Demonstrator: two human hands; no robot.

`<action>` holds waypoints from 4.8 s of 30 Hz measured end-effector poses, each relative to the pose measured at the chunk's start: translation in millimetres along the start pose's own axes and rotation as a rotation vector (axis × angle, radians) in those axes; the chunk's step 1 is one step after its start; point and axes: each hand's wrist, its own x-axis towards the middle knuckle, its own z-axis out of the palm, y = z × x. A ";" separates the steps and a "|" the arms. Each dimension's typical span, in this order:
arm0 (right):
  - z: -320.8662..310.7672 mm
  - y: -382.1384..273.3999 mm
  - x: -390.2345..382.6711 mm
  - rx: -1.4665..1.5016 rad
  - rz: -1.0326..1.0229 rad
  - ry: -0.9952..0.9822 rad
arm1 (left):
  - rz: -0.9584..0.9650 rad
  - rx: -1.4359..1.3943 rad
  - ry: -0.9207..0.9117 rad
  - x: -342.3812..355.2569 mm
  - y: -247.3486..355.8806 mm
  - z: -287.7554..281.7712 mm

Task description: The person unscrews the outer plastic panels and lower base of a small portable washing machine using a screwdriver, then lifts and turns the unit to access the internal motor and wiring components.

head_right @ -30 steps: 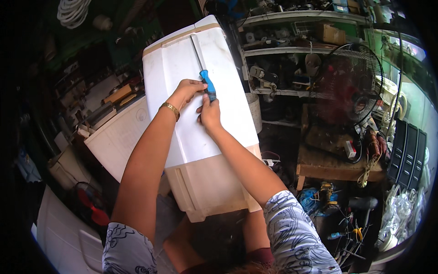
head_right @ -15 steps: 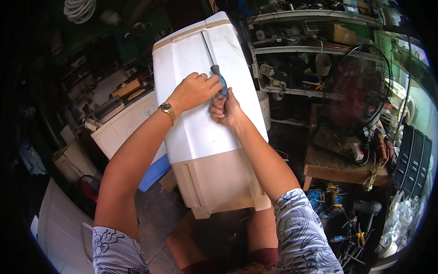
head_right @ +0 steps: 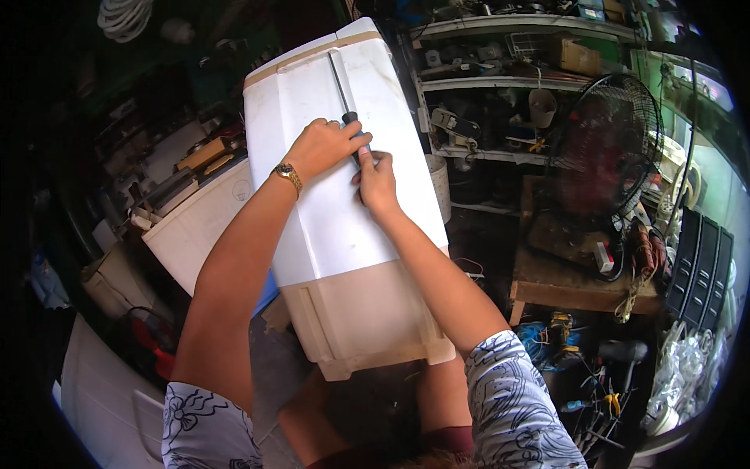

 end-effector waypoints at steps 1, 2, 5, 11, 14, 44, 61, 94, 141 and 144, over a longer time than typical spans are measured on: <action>3.4 4.6 0.5 0.008 -0.109 0.084 | 0.002 -0.005 0.013 0.7 -0.2 0.7; 7.2 3.4 2.1 0.047 -0.093 0.085 | -0.013 -0.017 0.013 0.4 -0.1 1.3; 19.8 -5.4 5.2 0.277 -0.004 0.130 | -0.053 -0.043 0.021 2.8 1.0 1.3; 0.2 9.4 26.6 1.131 0.565 -0.344 | -0.050 -0.126 -0.054 4.9 -2.4 -2.8; 11.7 10.4 15.1 0.656 0.382 -0.247 | -0.029 -0.092 -0.105 -0.7 -9.6 1.6; 23.4 1.4 37.3 0.425 0.093 -0.098 | -2.621 -1.967 1.318 -464.2 349.9 -133.4; 29.4 -7.7 49.0 0.902 0.334 -0.288 | -2.405 -1.887 1.029 -477.5 366.3 -206.6; 40.8 -7.5 61.3 0.270 -0.016 -0.028 | -1.103 -0.917 0.232 -221.0 307.3 -67.5; -134.4 63.4 -309.8 -0.082 0.327 -0.294 | -1.651 -2.830 0.951 -215.9 159.5 -98.0; -137.1 66.8 -308.7 0.030 0.412 -0.276 | -1.693 -2.714 0.834 -216.9 152.9 -102.9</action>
